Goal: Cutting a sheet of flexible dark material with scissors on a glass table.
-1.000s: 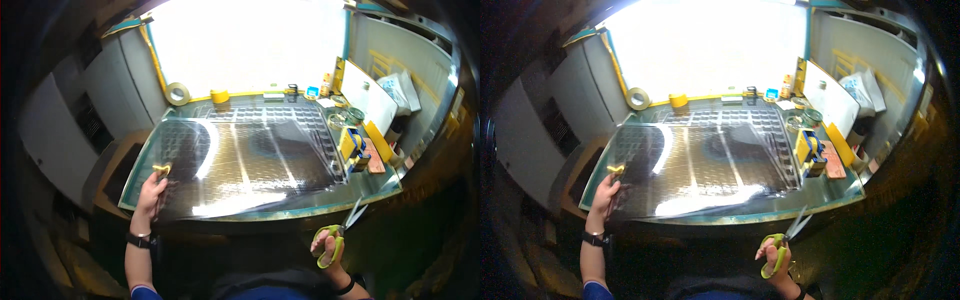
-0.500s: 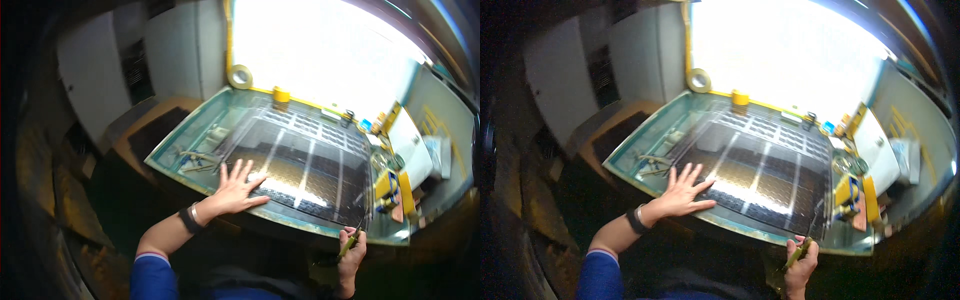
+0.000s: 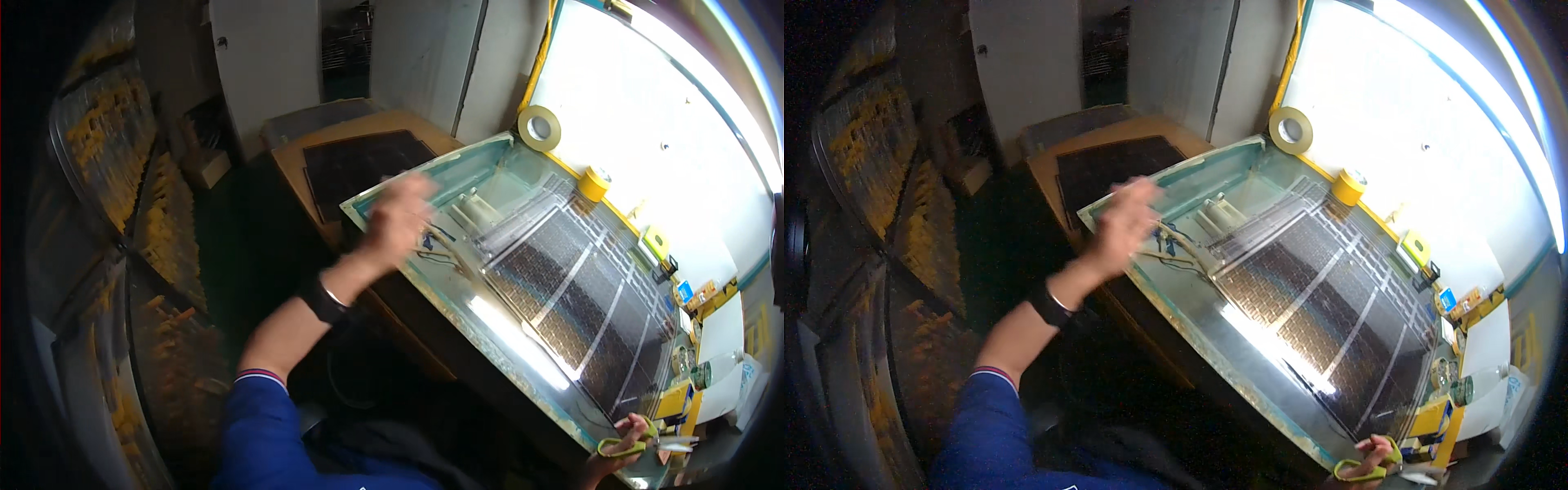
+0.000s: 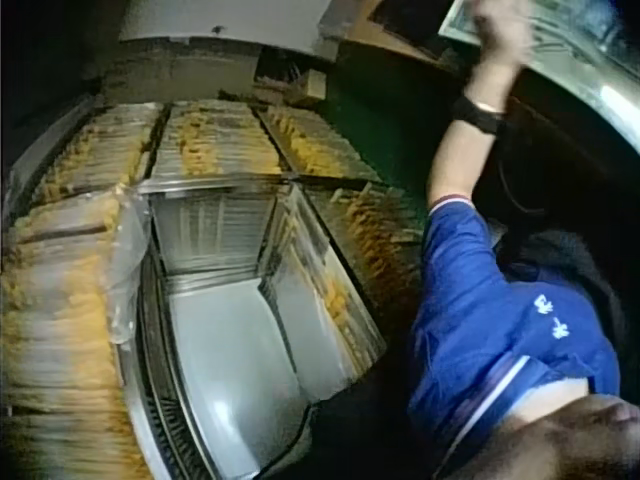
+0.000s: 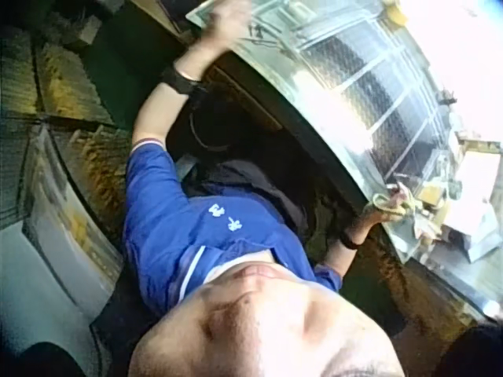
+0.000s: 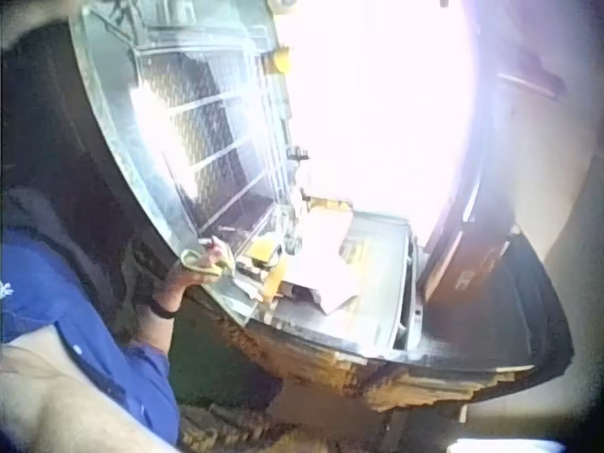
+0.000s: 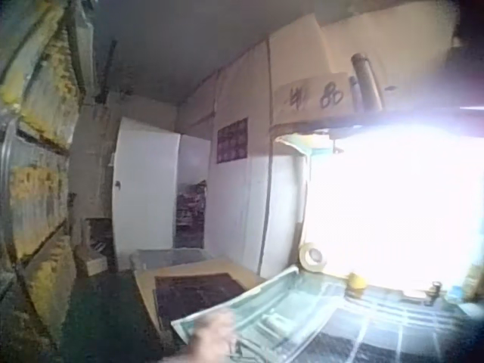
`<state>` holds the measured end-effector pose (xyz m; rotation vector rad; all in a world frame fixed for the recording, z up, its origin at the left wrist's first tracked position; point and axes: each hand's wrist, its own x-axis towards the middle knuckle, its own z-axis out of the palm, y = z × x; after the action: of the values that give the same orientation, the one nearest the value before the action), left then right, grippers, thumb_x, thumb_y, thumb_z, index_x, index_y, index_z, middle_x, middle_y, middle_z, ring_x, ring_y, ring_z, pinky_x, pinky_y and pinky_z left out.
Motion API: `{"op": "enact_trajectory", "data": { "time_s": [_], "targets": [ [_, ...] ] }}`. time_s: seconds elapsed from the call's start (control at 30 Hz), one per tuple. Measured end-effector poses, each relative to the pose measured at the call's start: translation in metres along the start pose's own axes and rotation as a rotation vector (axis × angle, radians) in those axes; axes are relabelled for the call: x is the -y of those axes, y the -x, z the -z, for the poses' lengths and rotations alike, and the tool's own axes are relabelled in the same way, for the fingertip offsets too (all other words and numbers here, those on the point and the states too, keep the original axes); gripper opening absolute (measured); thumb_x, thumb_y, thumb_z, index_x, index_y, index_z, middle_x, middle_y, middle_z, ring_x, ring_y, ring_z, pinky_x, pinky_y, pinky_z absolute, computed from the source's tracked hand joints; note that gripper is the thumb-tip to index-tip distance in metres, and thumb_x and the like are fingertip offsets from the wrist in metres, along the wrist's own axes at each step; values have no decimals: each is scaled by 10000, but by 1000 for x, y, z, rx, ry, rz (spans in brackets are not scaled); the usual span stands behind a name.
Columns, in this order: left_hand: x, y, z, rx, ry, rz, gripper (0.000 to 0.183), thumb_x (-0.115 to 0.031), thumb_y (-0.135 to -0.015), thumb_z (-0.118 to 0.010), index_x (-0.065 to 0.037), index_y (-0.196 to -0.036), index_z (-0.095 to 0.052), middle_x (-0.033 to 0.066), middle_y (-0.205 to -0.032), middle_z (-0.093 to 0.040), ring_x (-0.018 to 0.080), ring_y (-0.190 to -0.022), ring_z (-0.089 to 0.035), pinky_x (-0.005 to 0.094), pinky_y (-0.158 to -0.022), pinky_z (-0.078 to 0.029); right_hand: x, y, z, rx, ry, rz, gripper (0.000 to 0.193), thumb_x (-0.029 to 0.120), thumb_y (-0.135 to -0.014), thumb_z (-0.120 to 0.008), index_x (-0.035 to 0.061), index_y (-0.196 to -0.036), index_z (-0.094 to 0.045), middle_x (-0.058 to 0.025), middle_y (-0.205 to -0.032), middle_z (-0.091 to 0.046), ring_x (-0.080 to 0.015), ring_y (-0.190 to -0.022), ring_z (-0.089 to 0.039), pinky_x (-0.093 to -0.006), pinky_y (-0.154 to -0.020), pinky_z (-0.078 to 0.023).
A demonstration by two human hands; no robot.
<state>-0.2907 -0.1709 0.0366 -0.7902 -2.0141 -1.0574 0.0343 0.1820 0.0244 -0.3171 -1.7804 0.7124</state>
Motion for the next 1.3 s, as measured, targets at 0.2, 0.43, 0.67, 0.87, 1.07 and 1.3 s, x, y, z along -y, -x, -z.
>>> {"op": "enact_trajectory", "data": {
  "time_s": [0.2,0.43,0.67,0.87,1.07,1.3],
  "targets": [
    [204,91,78,-29,-550,860,437,-229,-839,-410,-22,-1222,-370,210,-1191,-448,366,-1100,-420,408,-917,-348,23,-10,-17,61,430,186,311,233,-856,-388,16,-667,-506,-93,-673,-485,-208,-622,-469,-332,-588,-404],
    [271,105,26,310,-576,780,671,-435,-814,-444,-20,-1305,-252,203,-1361,-220,331,-1267,-196,396,-1036,-181,19,-11,-26,42,416,254,349,258,-859,-371,1,-654,-486,-100,-670,-459,-211,-608,-473,-325,-554,-409],
    [329,119,9,603,-701,620,716,-496,-791,-454,-95,-1337,-222,196,-1385,-163,331,-1287,-142,409,-1040,-154,-9,-8,-11,22,392,304,284,118,-841,-390,-15,-598,-456,-108,-620,-462,-209,-539,-476,-302,-503,-404],
    [321,151,32,836,-874,117,740,-462,-747,-520,-111,-1332,-232,225,-1365,-188,353,-1277,-163,431,-1026,-186,16,-12,-25,97,512,304,227,93,-806,-418,-18,-618,-481,-107,-619,-467,-219,-546,-486,-302,-510,-404],
    [209,90,52,931,-645,405,700,-511,-691,-569,-85,-1225,-413,174,-1336,-284,299,-1259,-234,447,-1030,-172,37,-19,-37,186,440,360,222,80,-811,-402,-16,-628,-483,-109,-619,-466,-215,-554,-475,-305,-524,-394],
    [236,95,35,849,-387,427,368,-295,-685,-571,-61,-968,-572,201,-857,-602,351,-844,-572,399,-747,-480,28,-13,-25,59,220,149,290,161,-875,-384,0,-648,-464,-101,-629,-482,-194,-542,-470,-300,-526,-385]
  ]
}}
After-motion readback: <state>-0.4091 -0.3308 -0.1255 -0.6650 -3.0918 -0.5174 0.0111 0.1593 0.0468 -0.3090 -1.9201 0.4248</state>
